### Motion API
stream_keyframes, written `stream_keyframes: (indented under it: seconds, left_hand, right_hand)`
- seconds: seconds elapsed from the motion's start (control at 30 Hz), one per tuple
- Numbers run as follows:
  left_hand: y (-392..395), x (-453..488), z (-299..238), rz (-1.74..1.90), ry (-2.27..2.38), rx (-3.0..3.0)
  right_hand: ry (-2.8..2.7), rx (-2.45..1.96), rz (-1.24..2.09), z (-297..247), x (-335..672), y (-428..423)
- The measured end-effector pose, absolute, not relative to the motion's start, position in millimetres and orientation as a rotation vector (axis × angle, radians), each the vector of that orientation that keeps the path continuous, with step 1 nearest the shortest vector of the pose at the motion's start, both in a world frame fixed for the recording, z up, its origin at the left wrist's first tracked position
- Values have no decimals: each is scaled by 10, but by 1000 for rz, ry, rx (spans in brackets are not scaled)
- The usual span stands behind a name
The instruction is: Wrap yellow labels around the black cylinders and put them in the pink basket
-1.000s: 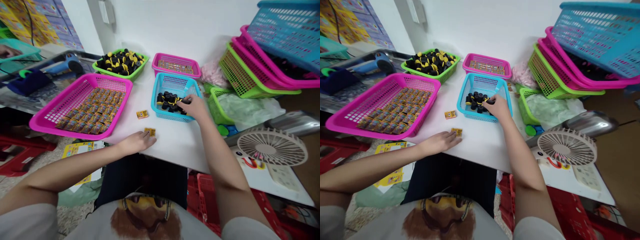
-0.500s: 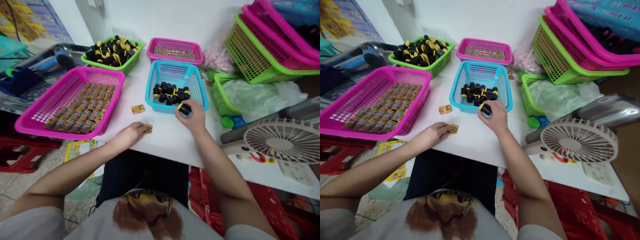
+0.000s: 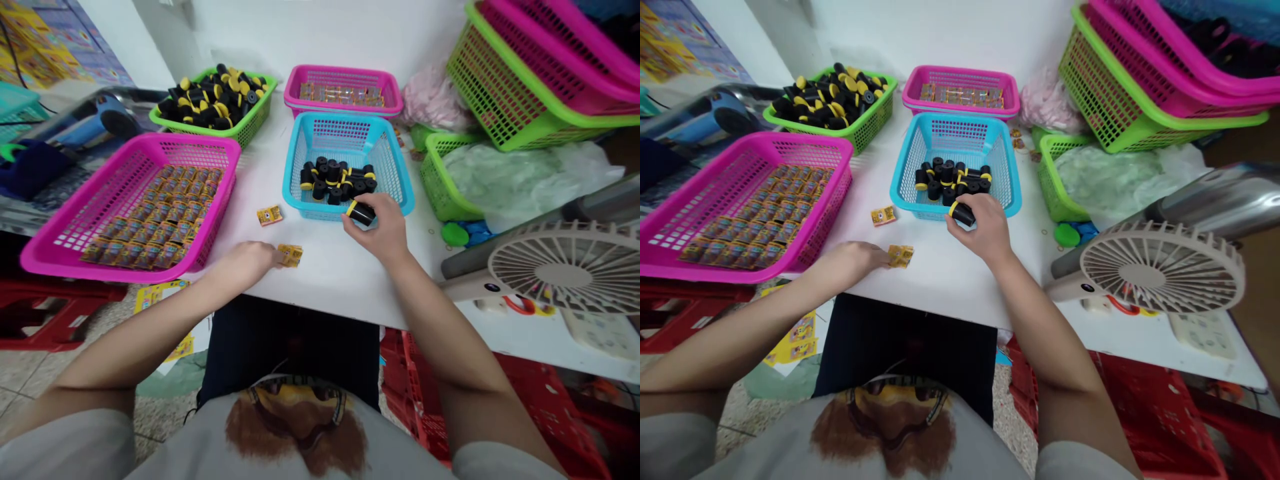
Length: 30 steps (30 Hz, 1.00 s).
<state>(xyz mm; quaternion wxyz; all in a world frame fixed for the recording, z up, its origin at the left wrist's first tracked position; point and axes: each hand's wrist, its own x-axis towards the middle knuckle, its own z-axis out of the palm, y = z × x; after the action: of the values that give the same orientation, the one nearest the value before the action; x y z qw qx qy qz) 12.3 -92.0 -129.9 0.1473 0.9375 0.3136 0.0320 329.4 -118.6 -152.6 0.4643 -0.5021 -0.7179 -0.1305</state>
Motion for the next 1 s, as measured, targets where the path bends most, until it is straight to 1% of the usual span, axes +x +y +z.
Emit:
stream_keyframes:
  seconds: [0.07, 0.1, 0.27, 0.4, 0.5, 0.67, 0.77, 1.0]
  left_hand:
    - [-858, 121, -1264, 63, 907, 2667]
    - [-851, 117, -1237, 111, 901, 2629]
    - [-968, 256, -1028, 657, 835, 2223]
    - [-899, 682, -933, 840, 654, 2071]
    - [-770, 1027, -1009, 933, 576, 1971]
    - [-729, 1196, -1303, 913, 408, 1857]
    - [-738, 1093, -1375, 846, 347, 2017]
    - [-641, 1061, -1334, 631, 234, 2329]
  right_hand:
    - [-1719, -1240, -291, -1511, 3276, -1199]
    - [-1678, -1241, -267, -1499, 3260, -1211]
    - [-1478, -1147, -29, -1431, 3142, -1293]
    - [-1428, -1091, 79, -1413, 3091, -1315]
    - [-1358, -1017, 161, -1405, 3098, -1298]
    - [-1282, -976, 232, -1329, 3118, -1320]
    - [-1283, -1001, 265, -1283, 3094, -1378]
    - [-1324, -1100, 289, -1251, 2991, -1510]
